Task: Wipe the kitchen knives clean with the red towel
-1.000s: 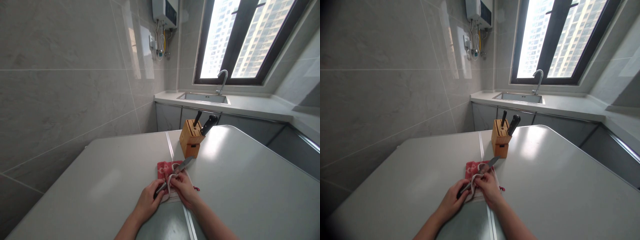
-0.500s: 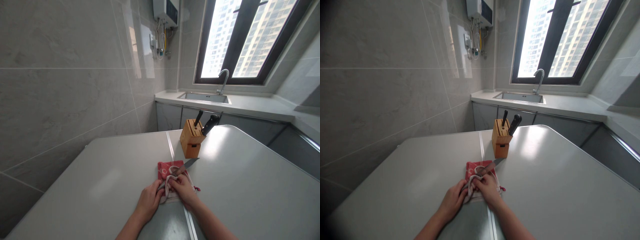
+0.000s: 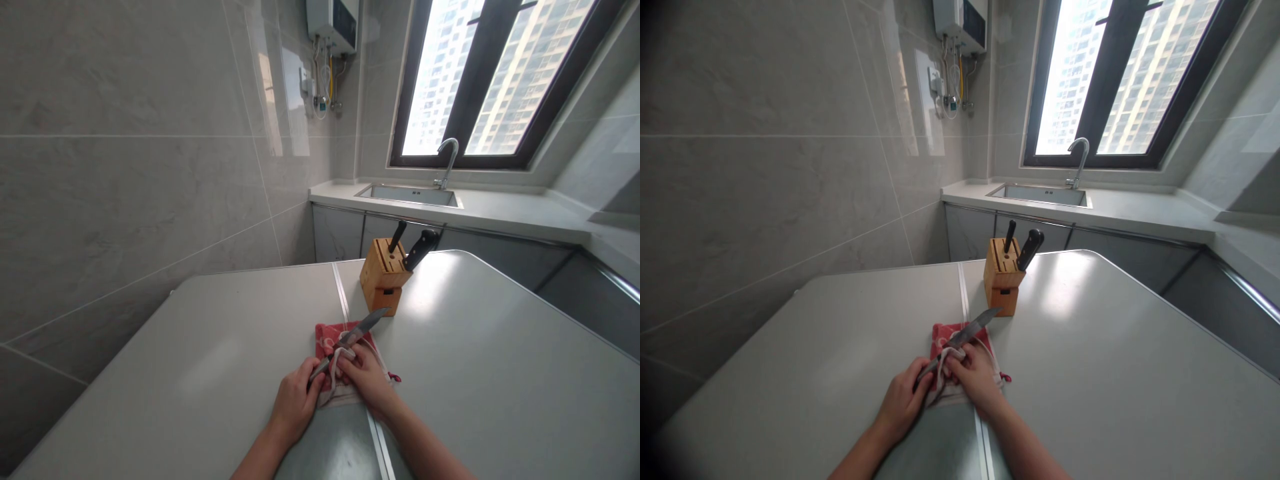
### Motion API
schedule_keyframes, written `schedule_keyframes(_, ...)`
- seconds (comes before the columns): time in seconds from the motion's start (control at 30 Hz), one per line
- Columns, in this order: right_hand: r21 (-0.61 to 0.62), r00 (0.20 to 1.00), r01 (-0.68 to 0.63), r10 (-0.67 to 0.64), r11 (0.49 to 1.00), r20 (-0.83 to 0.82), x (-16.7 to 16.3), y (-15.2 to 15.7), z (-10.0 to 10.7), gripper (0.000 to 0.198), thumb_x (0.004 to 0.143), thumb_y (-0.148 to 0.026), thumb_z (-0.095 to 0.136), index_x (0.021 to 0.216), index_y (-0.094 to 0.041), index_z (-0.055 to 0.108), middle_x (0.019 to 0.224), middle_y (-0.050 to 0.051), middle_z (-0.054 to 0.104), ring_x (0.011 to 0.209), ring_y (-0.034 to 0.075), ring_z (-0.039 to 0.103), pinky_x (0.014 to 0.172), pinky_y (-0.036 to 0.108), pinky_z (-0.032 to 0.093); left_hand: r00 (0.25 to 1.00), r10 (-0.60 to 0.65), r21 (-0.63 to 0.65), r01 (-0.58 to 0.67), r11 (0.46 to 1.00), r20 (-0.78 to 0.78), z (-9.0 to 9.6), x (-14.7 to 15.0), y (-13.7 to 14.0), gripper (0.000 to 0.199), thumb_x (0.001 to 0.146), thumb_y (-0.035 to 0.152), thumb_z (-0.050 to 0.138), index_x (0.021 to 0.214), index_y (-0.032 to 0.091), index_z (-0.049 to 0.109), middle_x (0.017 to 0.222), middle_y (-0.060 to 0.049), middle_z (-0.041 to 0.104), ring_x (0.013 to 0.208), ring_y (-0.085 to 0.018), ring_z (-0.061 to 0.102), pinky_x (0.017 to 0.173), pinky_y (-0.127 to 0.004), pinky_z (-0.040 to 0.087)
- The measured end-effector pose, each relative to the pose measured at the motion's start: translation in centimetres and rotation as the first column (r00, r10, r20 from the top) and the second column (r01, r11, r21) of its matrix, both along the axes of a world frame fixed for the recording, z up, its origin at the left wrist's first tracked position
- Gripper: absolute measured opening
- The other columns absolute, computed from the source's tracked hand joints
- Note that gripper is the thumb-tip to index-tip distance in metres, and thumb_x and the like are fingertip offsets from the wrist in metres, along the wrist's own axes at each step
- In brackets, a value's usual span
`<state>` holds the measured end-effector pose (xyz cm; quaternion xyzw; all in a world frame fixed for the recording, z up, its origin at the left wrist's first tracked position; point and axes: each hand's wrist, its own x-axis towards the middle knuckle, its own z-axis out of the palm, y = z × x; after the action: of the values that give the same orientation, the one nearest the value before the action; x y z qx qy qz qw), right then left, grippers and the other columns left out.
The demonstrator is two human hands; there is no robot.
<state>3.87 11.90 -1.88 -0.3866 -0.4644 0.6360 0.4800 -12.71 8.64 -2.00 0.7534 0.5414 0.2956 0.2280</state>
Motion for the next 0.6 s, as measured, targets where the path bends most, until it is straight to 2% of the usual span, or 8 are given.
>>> schedule_keyframes(0.23, 0.024, 0.997, -0.023, 0.021, 0.999, 0.069, 0.28, 0.15, -0.2, 0.023, 0.073, -0.037, 0.062, 0.085, -0.018, 0.059, 0.06, -0.002, 0.057, 0.052, 0.012, 0.05, 0.05, 0.023, 0.039, 0.996, 0.04, 0.016, -0.042, 0.999, 0.074, 0.04, 0.04, -0.06, 0.022, 0.091, 0.033, 0.034, 0.094, 0.021, 0.052, 0.081, -0.003, 0.063, 0.074, -0.018, 0.059, 0.067, -0.025, 0.041)
schedule_keyframes(0.43, 0.041, 0.996, -0.082, 0.081, 0.996, 0.032, 0.37, 0.28, 0.07, 0.022, 0.076, -0.038, 0.058, 0.08, -0.017, 0.061, 0.062, 0.0, 0.059, 0.05, 0.009, 0.048, 0.05, 0.022, 0.037, 0.983, 0.077, 0.004, -0.079, 0.997, 0.166, -0.38, -0.21, 0.29, 0.024, 0.091, 0.034, 0.033, 0.089, 0.02, 0.053, 0.074, -0.001, 0.06, 0.067, -0.016, 0.056, 0.063, -0.023, 0.039)
schedule_keyframes(0.6, 0.014, 0.997, -0.061, 0.062, 0.998, -0.054, 0.28, 0.37, -0.01, 0.02, 0.073, -0.035, 0.062, 0.082, -0.017, 0.062, 0.062, 0.0, 0.06, 0.052, 0.011, 0.051, 0.052, 0.023, 0.04, 0.987, 0.025, -0.01, -0.024, 1.0, 0.159, -0.13, -0.14, 0.28, 0.024, 0.092, 0.034, 0.033, 0.091, 0.019, 0.053, 0.076, -0.001, 0.06, 0.069, -0.016, 0.056, 0.065, -0.023, 0.04)
